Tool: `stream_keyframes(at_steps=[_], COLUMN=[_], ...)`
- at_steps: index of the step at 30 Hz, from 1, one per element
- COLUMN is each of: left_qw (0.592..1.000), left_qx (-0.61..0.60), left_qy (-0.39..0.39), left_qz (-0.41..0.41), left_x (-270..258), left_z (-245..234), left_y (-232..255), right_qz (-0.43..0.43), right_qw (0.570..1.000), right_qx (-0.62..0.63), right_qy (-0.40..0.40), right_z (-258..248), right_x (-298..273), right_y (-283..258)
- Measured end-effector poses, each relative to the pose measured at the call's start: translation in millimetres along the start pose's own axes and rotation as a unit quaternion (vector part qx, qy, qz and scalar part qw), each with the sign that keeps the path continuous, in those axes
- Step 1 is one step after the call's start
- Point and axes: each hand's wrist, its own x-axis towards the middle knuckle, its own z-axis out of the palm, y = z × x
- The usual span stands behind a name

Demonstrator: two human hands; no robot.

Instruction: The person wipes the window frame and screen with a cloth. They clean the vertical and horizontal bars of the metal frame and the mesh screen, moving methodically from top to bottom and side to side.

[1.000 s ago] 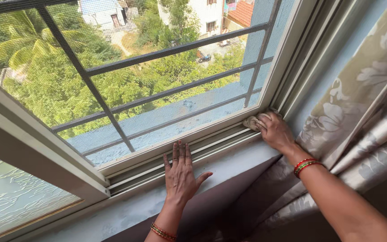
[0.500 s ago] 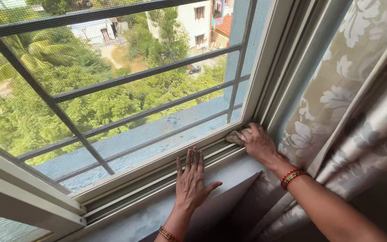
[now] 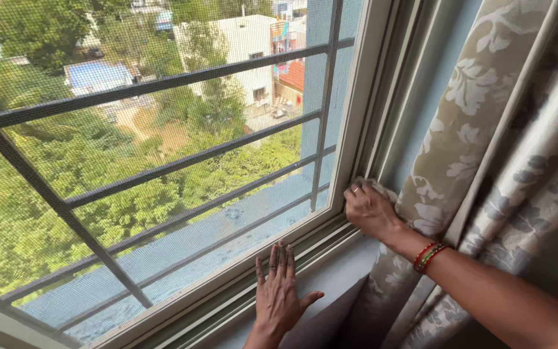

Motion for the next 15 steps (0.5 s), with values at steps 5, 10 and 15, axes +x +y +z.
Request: stream_keyframes(at_steps=[5, 10, 15], left_qw=[0.995, 0.984, 0.973], left_qx=[-0.024, -0.05, -0.053], left_qy=[0.068, 0.12, 0.156], left_qz=[0.074, 0.122, 0.159], left_x=[23.7, 50.2, 66.6], left_z=[-23.7, -45.7, -64.4], left_y=[20.0, 36.7, 43.6], right_qz=[0.141, 0.098, 0.008], right_qw=[0.981, 0.99, 0.994], right_qx=[-0.058, -0.089, -0.113], right_qy=[0.117, 0.047, -0.008], right_z=[-68.4, -43.7, -19.9], right_x=[22.7, 11.9, 1.8], right_y=[79.3, 41.3, 16.9])
